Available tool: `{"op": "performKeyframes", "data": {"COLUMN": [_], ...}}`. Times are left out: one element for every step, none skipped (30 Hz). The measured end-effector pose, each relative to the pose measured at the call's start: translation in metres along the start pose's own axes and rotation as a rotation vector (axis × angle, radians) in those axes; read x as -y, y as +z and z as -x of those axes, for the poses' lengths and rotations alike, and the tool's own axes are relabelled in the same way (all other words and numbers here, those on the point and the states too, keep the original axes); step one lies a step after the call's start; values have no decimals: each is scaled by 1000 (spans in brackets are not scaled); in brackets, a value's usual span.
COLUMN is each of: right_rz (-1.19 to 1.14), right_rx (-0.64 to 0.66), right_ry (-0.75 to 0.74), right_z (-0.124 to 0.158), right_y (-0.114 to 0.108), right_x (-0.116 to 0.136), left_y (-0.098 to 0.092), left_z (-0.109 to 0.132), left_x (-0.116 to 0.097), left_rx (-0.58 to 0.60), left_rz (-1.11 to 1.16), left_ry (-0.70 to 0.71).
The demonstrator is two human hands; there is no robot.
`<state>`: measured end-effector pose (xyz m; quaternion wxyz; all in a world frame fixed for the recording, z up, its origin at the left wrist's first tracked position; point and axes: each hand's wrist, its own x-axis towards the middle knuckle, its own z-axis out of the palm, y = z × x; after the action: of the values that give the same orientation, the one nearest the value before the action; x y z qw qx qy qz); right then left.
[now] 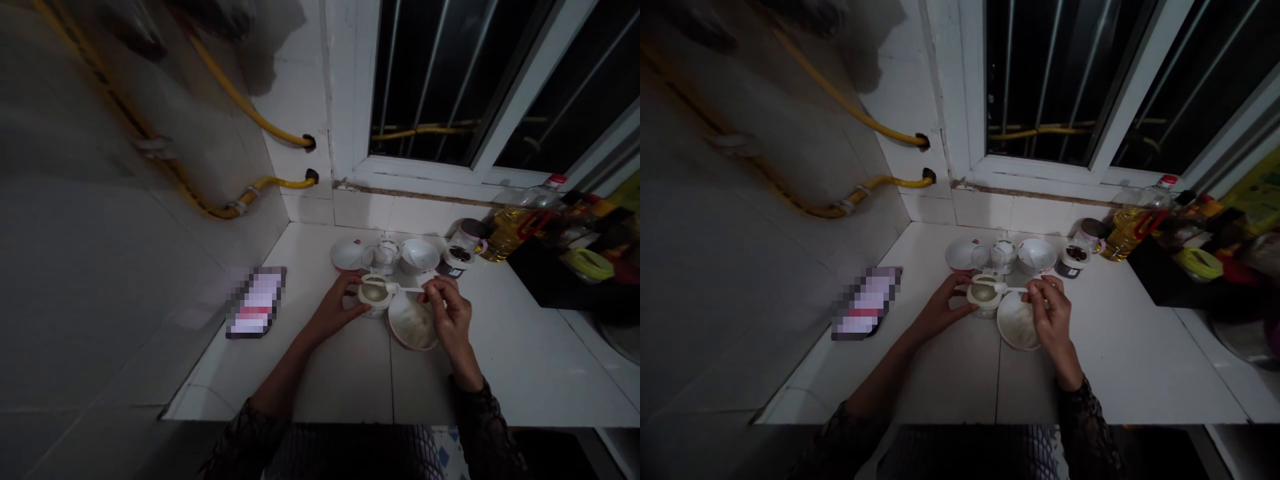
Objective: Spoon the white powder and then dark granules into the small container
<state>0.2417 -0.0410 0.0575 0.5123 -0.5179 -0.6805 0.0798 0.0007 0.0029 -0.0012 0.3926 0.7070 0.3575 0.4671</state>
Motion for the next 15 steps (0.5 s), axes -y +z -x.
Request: {"op": "performKeyframes", "data": {"right_rz": [-23,-33,-24,9,51,101,151,194,227,247,251,238,214,182,144], "right_rx": [-18,-24,-10,13,46,87,134,185,240,293,346,397,441,477,505], "right_ry": [59,100,118,111,88,55,17,-18,-46,-64,-71,-67,-54,-38,-20], "right_z": [0,-1,-1,-2,-3,-4,-5,-5,-5,-5,-5,-4,-3,-2,-1], "right_y": [-5,-10,-15,-20,-23,-26,-27,-27,-27,-25,-23,-20,-18,-16,-15], "right_x": [-4,-9,-14,-19,-23,-28,-31,-33,-35,-35,-34,-33,-31,-29,-27], "left_y": [0,0,0,0,0,0,-1,-1,-1,-1,-1,-1,-1,-1,-1], "left_z": [0,0,0,0,0,0,0,0,0,0,0,0,0,0,0], "left_x": [0,0,0,0,0,0,0,0,0,0,0,0,0,0,0], "left_rx": [1,-1,-3,-5,-6,-5,-4,-2,-2,-1,1,3,7,9,8], "left_rz": [1,2,1,-2,-6,-10,-14,-16,-18,-18,-16,-15,-14,-15,-19], "left_ry": [-1,0,-1,-1,-3,-4,-6,-8,-10,-10,-8,-5,-1,1,1]}}
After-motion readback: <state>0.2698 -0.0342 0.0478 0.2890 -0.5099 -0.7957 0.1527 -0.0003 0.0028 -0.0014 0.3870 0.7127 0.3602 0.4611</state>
